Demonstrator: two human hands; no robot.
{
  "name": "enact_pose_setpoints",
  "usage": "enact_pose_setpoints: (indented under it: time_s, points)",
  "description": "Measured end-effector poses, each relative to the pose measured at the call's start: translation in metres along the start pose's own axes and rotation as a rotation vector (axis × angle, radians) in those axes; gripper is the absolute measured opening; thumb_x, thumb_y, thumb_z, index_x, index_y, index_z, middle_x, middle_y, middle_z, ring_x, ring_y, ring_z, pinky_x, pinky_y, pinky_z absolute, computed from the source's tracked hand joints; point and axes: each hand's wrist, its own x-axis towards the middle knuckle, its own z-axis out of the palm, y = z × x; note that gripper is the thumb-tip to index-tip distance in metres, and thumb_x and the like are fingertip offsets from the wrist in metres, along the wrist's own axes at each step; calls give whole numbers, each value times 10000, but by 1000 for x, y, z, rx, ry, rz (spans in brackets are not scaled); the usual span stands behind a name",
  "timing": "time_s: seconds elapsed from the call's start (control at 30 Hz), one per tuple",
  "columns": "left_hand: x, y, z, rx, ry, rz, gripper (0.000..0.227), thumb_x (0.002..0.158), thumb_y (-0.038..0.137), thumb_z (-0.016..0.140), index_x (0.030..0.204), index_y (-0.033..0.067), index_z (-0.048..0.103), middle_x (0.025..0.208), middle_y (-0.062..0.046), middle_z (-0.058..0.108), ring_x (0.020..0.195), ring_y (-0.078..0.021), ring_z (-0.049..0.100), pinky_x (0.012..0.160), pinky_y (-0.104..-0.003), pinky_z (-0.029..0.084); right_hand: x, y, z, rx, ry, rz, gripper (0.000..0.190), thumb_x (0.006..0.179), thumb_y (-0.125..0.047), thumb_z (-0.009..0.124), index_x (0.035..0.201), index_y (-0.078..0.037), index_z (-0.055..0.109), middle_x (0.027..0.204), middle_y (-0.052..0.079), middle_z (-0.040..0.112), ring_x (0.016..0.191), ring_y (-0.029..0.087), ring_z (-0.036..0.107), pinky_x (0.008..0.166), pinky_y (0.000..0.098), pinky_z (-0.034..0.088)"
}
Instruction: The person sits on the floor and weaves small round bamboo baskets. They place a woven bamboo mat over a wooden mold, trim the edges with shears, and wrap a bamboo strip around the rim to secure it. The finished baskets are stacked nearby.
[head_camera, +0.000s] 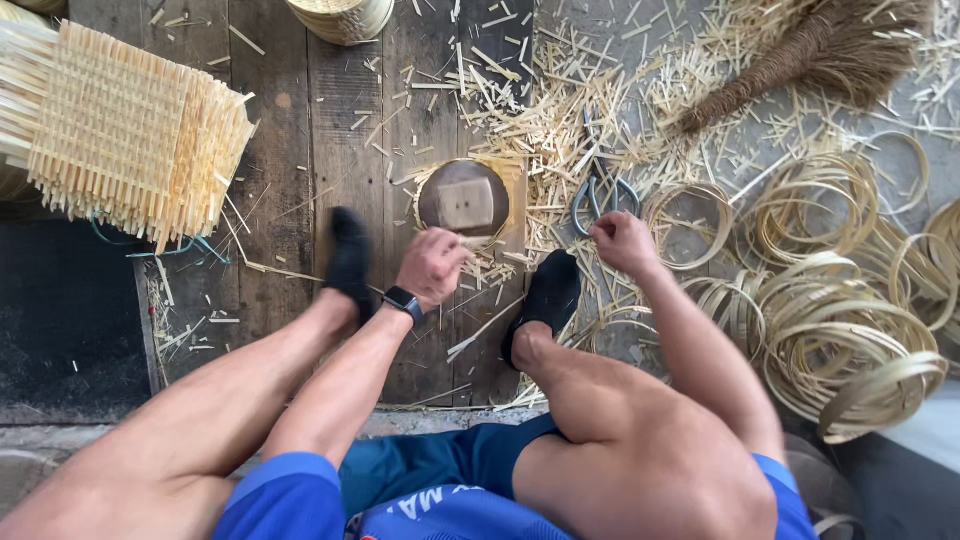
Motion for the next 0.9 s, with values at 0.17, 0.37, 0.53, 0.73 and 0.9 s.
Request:
enact_pose_setpoints:
  time_s: [0.17,0.37,0.53,0.73,0.9]
  points:
    - [59,6,8,19,265,-477,928,697,555,884,1356,17,514,1286,-261,543,1186,-405,513,985,-538,435,37,38,61,-160,375,-62,670,664,-258,894,1162,76,597,1111,256,632,1066,441,605,935,504,490]
    - [101,28,32,-61,147,-853,1116,592,461,897,1517,64,415,1288,-278,500,1210,-440,500,1028,-568,430,73,29,11,260,-274,433,508,714,-85,771,1197,-23,624,1077,166,703,918,227,689,860,364,548]
    - [102,7,1,12,49,-463,980,648,432,876,1501,154,482,1299,-256,508,1175,-417,541,1024,-547,462,36,42,-64,84,-528,198,304,778,-208,786,990,5,738,780,142,702,676,223,626,633,377,515]
    - [118,-7,-6,62,-264,-364,993,628,447,877,1494,204,456,1303,-211,488,1185,-398,539,1030,-555,446,47,22,-61,-217,-902,195,362,677,-454,913,891,-167,855,702,44,722,612,153,606,541,308,453]
    - [115,-4,-11,248,-347,-301,1230,494,471,955,1531,201,351,1485,-266,361,1299,-438,456,1039,-584,402,131,36,-62,-77,-604,220,369,628,-316,972,908,-111,848,723,72,736,553,133,571,517,325,439]
